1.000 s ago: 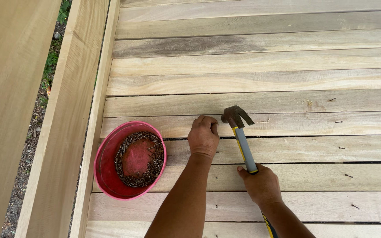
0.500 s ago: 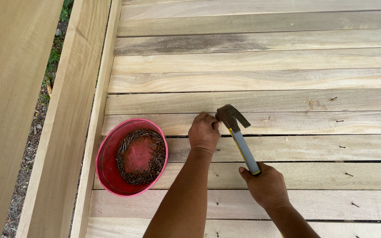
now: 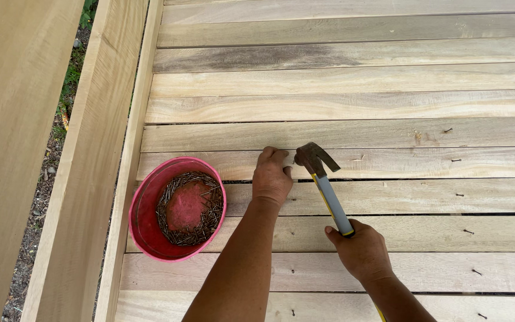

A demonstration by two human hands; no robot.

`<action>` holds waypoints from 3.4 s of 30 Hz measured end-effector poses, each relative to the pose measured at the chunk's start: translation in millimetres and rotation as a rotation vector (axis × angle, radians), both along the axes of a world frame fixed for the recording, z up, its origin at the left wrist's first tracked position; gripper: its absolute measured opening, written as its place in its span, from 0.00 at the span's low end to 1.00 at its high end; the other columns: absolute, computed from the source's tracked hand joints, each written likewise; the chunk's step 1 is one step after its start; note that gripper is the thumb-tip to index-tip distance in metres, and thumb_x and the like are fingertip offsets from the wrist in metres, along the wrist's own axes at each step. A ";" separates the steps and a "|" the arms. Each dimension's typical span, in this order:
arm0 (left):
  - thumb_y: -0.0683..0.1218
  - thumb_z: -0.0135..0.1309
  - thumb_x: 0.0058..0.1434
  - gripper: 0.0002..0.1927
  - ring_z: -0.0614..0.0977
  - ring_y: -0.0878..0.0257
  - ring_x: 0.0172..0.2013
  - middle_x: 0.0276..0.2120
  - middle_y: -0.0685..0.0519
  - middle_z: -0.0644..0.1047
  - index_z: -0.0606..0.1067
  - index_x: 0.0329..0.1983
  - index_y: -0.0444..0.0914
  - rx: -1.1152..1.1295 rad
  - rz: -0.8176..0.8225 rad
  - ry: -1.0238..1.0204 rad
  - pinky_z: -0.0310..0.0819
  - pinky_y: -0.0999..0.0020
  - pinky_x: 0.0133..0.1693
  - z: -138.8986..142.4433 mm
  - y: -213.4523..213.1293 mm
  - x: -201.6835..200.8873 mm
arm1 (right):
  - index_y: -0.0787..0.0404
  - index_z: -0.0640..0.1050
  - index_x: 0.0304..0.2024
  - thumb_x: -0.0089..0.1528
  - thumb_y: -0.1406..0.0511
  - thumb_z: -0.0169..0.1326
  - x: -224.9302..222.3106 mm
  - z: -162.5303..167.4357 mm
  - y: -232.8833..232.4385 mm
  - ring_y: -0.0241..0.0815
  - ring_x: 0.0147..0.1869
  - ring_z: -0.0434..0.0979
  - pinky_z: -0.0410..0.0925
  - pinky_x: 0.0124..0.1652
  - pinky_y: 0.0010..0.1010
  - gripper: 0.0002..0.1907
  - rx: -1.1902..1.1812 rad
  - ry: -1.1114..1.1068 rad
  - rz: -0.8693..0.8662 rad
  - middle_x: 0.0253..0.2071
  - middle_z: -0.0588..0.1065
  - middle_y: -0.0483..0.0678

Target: The person repeatedly picks nails from a pink bucket and hammers them into a wooden slatted surface. The person uses a hammer to drive each nail into the wood one at a time.

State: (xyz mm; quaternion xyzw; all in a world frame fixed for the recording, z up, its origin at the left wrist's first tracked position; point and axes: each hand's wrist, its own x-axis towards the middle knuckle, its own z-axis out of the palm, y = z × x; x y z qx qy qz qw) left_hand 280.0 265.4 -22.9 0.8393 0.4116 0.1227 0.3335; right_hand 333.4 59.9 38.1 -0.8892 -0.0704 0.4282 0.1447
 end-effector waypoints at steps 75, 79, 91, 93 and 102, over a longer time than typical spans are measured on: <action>0.28 0.46 0.55 0.28 0.64 0.56 0.68 0.65 0.52 0.68 0.72 0.61 0.35 -0.124 -0.160 0.162 0.61 0.68 0.68 8.6 -12.0 -8.5 | 0.63 0.81 0.48 0.64 0.46 0.57 3.7 -7.3 10.1 0.40 0.22 0.75 0.76 0.29 0.35 0.28 -0.050 0.051 -0.128 0.22 0.73 0.49; 0.32 0.45 0.57 0.31 0.57 0.53 0.72 0.72 0.47 0.59 0.64 0.67 0.27 0.147 -0.083 0.325 0.55 0.62 0.69 -2.0 -4.0 -28.8 | 0.56 0.79 0.54 0.64 0.46 0.56 -0.8 0.4 7.6 0.42 0.26 0.77 0.75 0.34 0.39 0.26 -0.060 0.000 -0.045 0.24 0.76 0.49; 0.40 0.45 0.64 0.31 0.55 0.53 0.74 0.75 0.45 0.54 0.59 0.71 0.26 0.073 -0.164 0.554 0.56 0.61 0.69 -6.6 3.6 -18.0 | 0.57 0.82 0.46 0.65 0.48 0.56 -6.5 6.4 13.8 0.42 0.30 0.80 0.76 0.40 0.41 0.22 -0.077 -0.011 0.098 0.25 0.78 0.49; 0.39 0.44 0.64 0.30 0.55 0.53 0.74 0.76 0.46 0.54 0.59 0.71 0.26 0.069 -0.153 0.552 0.57 0.61 0.68 -7.1 3.7 -18.1 | 0.57 0.82 0.47 0.63 0.49 0.58 -4.0 3.5 13.3 0.42 0.31 0.82 0.76 0.40 0.41 0.22 -0.005 -0.031 0.098 0.26 0.80 0.49; 0.40 0.43 0.66 0.29 0.56 0.55 0.74 0.75 0.47 0.55 0.61 0.71 0.28 0.101 -0.146 0.530 0.59 0.61 0.68 -3.4 5.1 -15.6 | 0.58 0.83 0.47 0.62 0.49 0.59 -16.5 -1.7 13.3 0.43 0.31 0.82 0.76 0.41 0.41 0.22 0.025 -0.037 0.038 0.27 0.80 0.49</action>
